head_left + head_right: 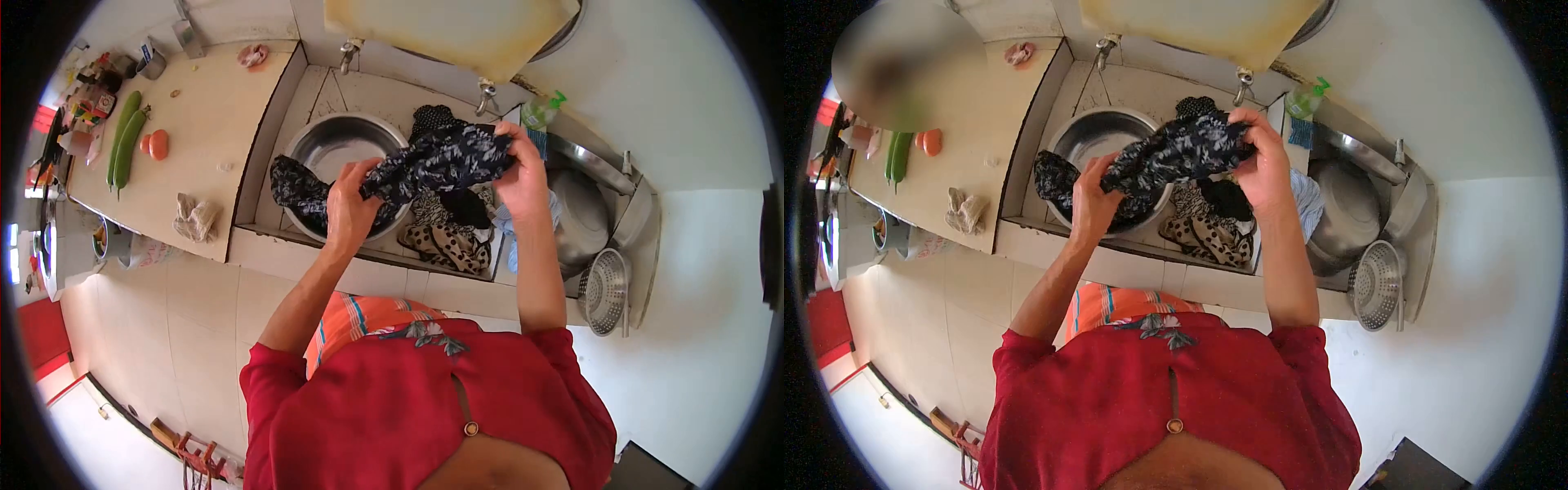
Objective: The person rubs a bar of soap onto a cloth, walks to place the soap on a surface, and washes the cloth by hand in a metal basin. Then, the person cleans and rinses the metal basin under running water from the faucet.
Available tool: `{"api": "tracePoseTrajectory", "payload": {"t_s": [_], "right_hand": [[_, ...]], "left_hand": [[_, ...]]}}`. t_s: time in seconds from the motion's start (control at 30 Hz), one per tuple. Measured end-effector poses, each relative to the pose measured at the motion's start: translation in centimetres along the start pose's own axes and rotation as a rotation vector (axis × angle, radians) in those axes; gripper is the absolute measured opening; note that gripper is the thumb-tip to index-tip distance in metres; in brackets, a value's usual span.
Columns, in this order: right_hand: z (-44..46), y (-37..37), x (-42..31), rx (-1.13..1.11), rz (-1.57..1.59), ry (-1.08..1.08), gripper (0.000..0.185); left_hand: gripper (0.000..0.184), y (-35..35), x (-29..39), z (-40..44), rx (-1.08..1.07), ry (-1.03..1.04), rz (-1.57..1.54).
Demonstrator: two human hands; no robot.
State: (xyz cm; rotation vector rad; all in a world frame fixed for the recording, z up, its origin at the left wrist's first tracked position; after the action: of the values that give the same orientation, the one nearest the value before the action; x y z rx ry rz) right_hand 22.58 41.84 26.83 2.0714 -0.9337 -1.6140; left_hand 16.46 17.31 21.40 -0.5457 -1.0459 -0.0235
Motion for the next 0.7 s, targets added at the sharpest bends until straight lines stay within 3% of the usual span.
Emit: {"api": "tracePoseTrajectory", "payload": {"t_s": [0.13, 0.23, 0.37, 0.4, 0.5, 0.53, 0.63, 0.67, 0.7], "right_hand": [[1.1, -2.7, 1.7, 0.039, 0.180, 0.032, 0.017], [1.8, -2.7, 2.1, 0.075, 0.209, 0.069, 0.020], [2.3, 0.1, 2.5, 0.050, 0.143, 0.119, 0.022], [2.4, 1.6, 2.9, 0.071, 0.105, 0.137, 0.026], [3.5, 5.7, 4.8, -0.005, -0.051, 0.247, 0.028], [4.0, 6.9, 5.3, -0.027, -0.167, 0.236, 0.031], [4.5, 9.1, 6.3, -0.035, -0.238, 0.252, 0.029], [4.8, 9.0, 6.3, -0.048, -0.221, 0.250, 0.027], [4.8, 8.4, 6.1, 0.003, -0.209, 0.238, 0.027]], "left_hand": [[0.041, 1.0, -0.5, -2.7, -0.120, 0.084, 0.256], [0.037, 1.3, -3.6, -4.5, -0.247, -0.133, 0.094], [0.042, 0.5, -5.1, -2.9, -0.331, -0.103, -0.345], [0.051, -0.2, -4.7, -1.8, -0.458, -0.204, -0.331], [0.059, -0.7, -3.5, 0.6, -0.278, 0.064, -0.260], [0.065, -0.9, -3.5, 1.3, -0.279, 0.093, -0.242], [0.060, -0.3, -5.1, 2.9, -0.219, 0.137, -0.472], [0.051, 0.0, -6.7, 2.5, -0.467, -0.093, -0.444], [0.047, -0.4, -7.2, 2.5, -0.476, -0.139, -0.516]]}}
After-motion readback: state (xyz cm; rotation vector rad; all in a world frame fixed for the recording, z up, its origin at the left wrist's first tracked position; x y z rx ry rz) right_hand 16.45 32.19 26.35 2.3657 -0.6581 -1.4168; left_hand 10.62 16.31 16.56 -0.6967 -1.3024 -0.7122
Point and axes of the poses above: each hand's wrist, its own z-axis towards the middle knuckle, its own y-axis out of the palm, x = y × z, the point moved 3 cm from there along z, towards the middle knuckle, and after that the axes turned 13 degrees about y, right-handed, at the moved point
